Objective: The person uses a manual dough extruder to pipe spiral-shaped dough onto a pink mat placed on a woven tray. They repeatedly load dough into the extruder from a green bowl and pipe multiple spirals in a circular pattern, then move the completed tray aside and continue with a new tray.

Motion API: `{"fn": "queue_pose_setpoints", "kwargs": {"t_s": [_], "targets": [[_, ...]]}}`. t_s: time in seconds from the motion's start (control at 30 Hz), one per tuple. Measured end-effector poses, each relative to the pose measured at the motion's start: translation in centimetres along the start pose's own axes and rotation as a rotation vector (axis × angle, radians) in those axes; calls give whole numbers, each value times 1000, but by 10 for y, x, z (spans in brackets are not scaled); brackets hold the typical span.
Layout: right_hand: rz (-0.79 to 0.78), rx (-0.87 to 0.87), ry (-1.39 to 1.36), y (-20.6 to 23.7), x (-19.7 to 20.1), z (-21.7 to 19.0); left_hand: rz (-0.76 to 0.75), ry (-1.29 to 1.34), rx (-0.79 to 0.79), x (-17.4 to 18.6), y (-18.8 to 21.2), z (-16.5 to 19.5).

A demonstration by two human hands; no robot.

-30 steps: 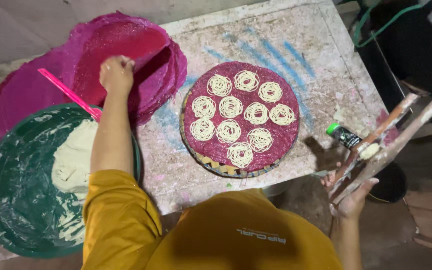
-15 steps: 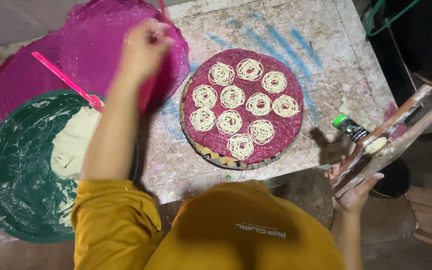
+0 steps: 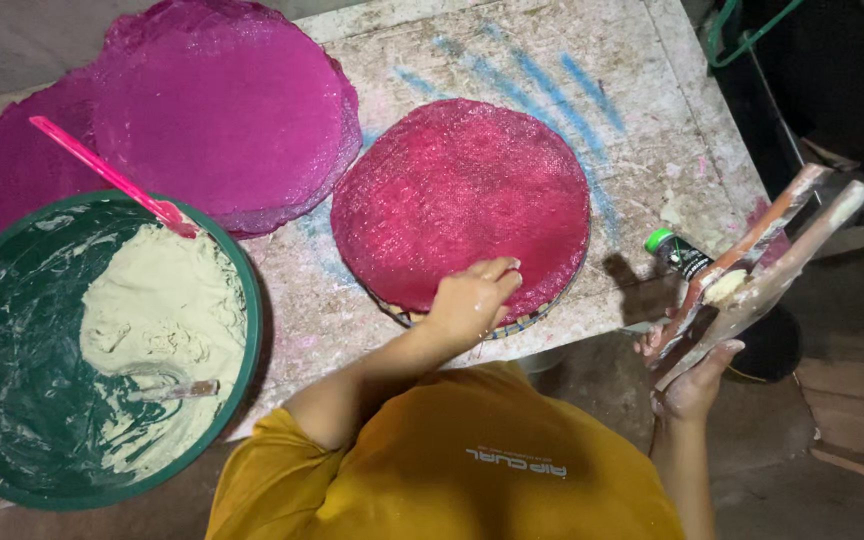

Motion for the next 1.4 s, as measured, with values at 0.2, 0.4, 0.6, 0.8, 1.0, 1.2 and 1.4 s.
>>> {"fn": "queue_pose_setpoints", "kwargs": {"t_s": [0.2, 0.4, 0.6, 0.8, 1.0, 1.2, 1.4], "targets": [[-16, -9, -34, -2, -6, -2, 16, -15, 30, -16, 6, -2], [-156, 30, 57, -7, -34, -8, 26, 185, 108, -2, 6, -9], [-696, -252, 562, -37, -115, 15, 282, 1693, 199, 68, -14, -74], [-1062, -572, 891, -38, -209, 11, 557, 2404, -276, 115, 6, -101], [-954, -89, 1256, -35, -283, -32, 804, 2320, -240, 119, 40, -161], [-985, -191, 1392, -26, -288, -31, 925, 2333, -127, 93, 51, -177], [-897, 55, 1376, -43, -306, -53, 956, 2302, -147, 108, 32, -185]]}}
Point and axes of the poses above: each hand's wrist, its own y-axis away from the middle knuckle, its own x-axis out of the back of the hand, z = x × y, the point moved 9 cm from there along -y, towards the middle knuckle, and after that the axes turned 6 degrees about y, right-handed, at the moved point
